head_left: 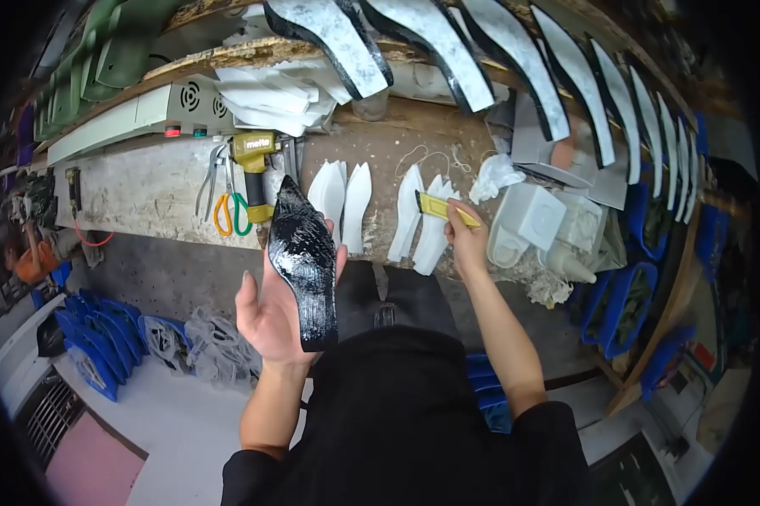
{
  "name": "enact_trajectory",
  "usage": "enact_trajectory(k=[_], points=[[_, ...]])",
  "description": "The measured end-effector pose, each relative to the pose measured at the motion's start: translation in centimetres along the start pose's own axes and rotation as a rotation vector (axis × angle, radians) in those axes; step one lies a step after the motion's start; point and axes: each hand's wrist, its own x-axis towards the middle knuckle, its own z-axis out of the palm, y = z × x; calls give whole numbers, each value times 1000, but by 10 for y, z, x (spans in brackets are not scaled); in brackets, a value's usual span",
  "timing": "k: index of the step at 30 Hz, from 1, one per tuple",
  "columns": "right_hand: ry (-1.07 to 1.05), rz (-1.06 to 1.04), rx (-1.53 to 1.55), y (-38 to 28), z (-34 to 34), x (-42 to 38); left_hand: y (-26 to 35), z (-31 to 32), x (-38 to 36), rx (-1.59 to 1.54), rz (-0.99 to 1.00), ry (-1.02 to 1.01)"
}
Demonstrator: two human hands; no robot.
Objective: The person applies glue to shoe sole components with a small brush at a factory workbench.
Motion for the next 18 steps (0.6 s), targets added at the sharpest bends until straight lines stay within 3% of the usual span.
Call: enact_trajectory(k=[5,7,8,10,12,13,15,18], points=[[-46,-172,-283,38,5,25,-7,-4,3,5,-3,81],[-73,-46,-208,21,-2,10,-3,0,4,10,5,51],[-82,-61,-204,-9,2,-6,0,1,7,10,11,23],[-202,128,242,-80,6,-48,5,1,6,8,35,-24],[-386,118,432,-148,18,-95,7,3,8,-30,34,-86],[-412,118,433,-175,29,-117,8,8,10,-23,58,-91],[-701,95,553,-212,54,-149,12,17,12,28,51,-237],[-678,-5,403,-229,106,-166,30,41,7,-12,61,-288]])
